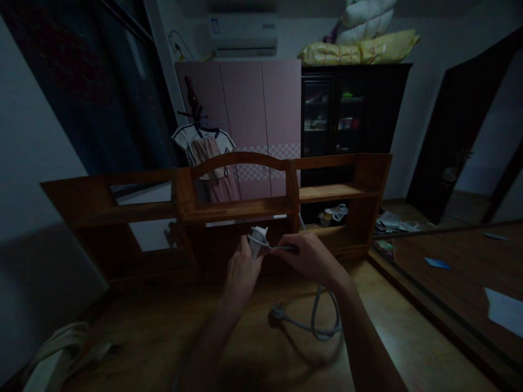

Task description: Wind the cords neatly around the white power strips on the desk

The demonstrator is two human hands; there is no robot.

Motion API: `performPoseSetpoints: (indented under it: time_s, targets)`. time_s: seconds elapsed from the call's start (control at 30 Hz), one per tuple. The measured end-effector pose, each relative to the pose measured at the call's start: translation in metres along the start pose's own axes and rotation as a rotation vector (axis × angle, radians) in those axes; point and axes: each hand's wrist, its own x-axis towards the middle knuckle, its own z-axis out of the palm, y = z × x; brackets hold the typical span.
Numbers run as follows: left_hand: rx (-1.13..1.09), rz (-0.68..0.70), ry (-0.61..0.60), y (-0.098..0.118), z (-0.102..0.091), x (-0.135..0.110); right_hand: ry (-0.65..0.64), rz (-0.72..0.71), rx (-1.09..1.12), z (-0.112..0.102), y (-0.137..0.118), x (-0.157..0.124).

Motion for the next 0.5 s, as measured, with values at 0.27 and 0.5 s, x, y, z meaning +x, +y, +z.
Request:
performPoseSetpoints:
  time_s: [0.27,0.5]
  targets:
    - [-0.027,0.224,-0.058,0.010,0.007,-0.011,-0.052,-0.013,0.010,0.007,-0.005,0.002]
    - [-0.139,0.550,-0.270,0.020,-0.006,-0.021,-0.115,0.064,0.223,-0.017,0.011,-0.008]
